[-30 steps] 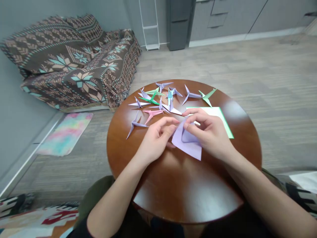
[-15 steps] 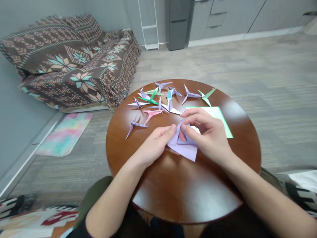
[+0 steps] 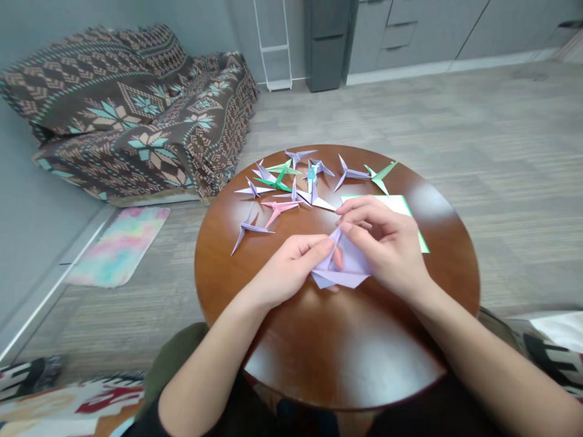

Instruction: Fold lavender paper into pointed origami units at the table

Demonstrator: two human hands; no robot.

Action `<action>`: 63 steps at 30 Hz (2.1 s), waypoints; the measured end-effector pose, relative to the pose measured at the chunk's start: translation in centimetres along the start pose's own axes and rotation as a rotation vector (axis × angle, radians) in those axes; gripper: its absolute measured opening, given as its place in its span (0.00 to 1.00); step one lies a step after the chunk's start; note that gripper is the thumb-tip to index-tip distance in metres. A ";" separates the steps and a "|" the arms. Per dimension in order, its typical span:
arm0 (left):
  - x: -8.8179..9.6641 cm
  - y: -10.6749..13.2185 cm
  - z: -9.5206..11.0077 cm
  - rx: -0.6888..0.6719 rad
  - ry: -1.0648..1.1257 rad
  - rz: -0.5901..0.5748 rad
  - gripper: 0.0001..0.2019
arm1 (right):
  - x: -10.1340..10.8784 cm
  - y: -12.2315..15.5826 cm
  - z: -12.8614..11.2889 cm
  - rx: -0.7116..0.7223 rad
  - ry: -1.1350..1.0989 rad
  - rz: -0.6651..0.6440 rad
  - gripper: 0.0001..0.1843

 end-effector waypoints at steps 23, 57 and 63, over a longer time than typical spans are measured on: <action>0.4 -0.3 -0.3 -0.050 0.086 0.112 0.23 | -0.4 0.2 0.1 -0.046 -0.072 -0.167 0.08; -0.2 0.0 1.1 -0.248 -0.423 0.272 0.21 | -0.4 0.1 0.1 -0.121 -0.141 -0.079 0.07; -0.4 0.1 0.8 -0.295 -0.561 0.297 0.19 | -0.4 0.1 0.4 -0.150 -0.132 -0.034 0.04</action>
Point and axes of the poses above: each hand's wrist, its own y-axis away from the middle knuckle, its own x-axis out of the back of the hand, z = x × y, the point moved 2 cm from there along -y, towards the middle knuckle, and after that the axes turned 1 degree about -y, right-handed, at the moved point
